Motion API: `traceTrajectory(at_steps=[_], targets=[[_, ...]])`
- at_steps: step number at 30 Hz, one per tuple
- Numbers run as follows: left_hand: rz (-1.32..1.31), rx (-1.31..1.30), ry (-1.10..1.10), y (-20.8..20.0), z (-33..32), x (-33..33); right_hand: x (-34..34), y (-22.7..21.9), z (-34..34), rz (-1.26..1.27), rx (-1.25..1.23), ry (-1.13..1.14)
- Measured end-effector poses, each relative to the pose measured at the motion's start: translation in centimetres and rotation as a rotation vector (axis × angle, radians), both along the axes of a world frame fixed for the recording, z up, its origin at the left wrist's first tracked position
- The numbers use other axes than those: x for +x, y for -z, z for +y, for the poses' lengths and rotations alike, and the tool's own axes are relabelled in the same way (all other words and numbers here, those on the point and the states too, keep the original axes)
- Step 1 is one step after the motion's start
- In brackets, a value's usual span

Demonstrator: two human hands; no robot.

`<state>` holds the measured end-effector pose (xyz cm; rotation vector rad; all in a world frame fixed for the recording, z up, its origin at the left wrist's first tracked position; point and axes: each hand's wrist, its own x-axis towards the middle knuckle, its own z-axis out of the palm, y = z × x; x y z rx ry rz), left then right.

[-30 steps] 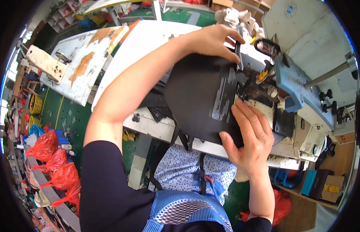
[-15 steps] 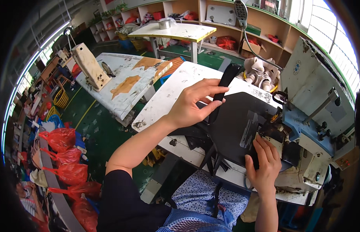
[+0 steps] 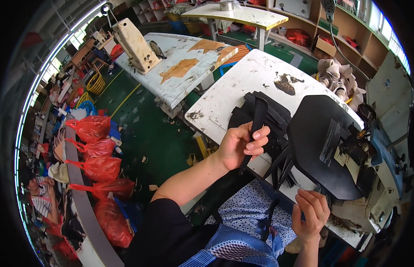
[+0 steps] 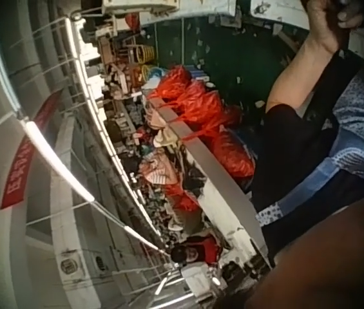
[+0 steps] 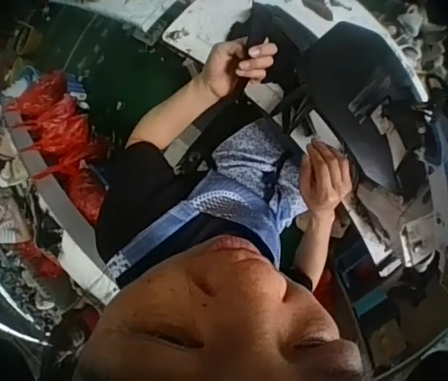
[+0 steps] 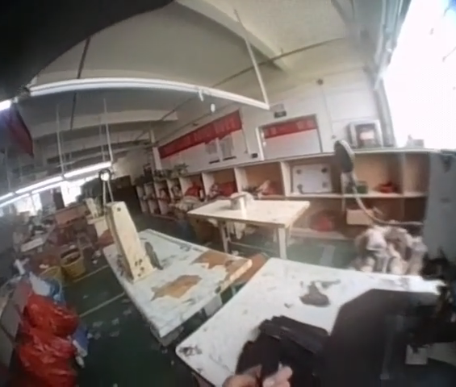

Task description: The recorder is using an industrial sewing machine to stitch black fabric components for shoes and trimming them with scissors.

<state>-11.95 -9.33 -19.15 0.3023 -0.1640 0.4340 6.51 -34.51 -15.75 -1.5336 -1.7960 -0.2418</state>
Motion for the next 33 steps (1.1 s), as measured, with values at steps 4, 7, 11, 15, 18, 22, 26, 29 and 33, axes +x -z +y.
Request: traceTrajectory(at_steps=[4, 7, 11, 15, 18, 22, 26, 29, 33], targets=[[0.153, 0.084, -0.071, 1.1, -0.4, 0.4, 0.0, 1.2, -0.5, 0.027, -0.067, 0.027], [0.372, 0.225, -0.124, 3.4, -1.3, 0.3, -0.1, 2.0, -1.1, 0.056, -0.128, 0.06], [0.6, 0.612, -0.191, 6.7, -2.1, 3.0, 0.6, 4.4, -1.0, 0.146, -0.171, 0.106], [0.925, 1.54, -0.531, 9.1, -3.6, 6.5, 1.7, 6.8, 0.0, 0.238, -0.224, 0.253], [0.817, 1.851, -0.946, 9.1, -4.3, 5.9, 1.7, 8.0, 0.7, 0.364, -0.259, 0.381], [1.047, 1.753, -0.82, 8.8, -5.5, 2.9, 0.2, 7.7, 3.6, 0.272, -0.178, 0.275], [0.781, 1.817, -0.827, 9.9, -7.4, 3.6, -1.5, 8.7, 5.3, 0.27, -0.391, 0.251], [0.712, 1.823, -0.831, 10.7, -8.5, 5.6, 0.0, 10.4, 4.3, 0.227, -0.42, 0.347], [0.705, 1.816, -0.752, 10.8, -8.0, 6.7, 1.8, 10.7, 3.1, 0.138, -0.452, 0.382]])
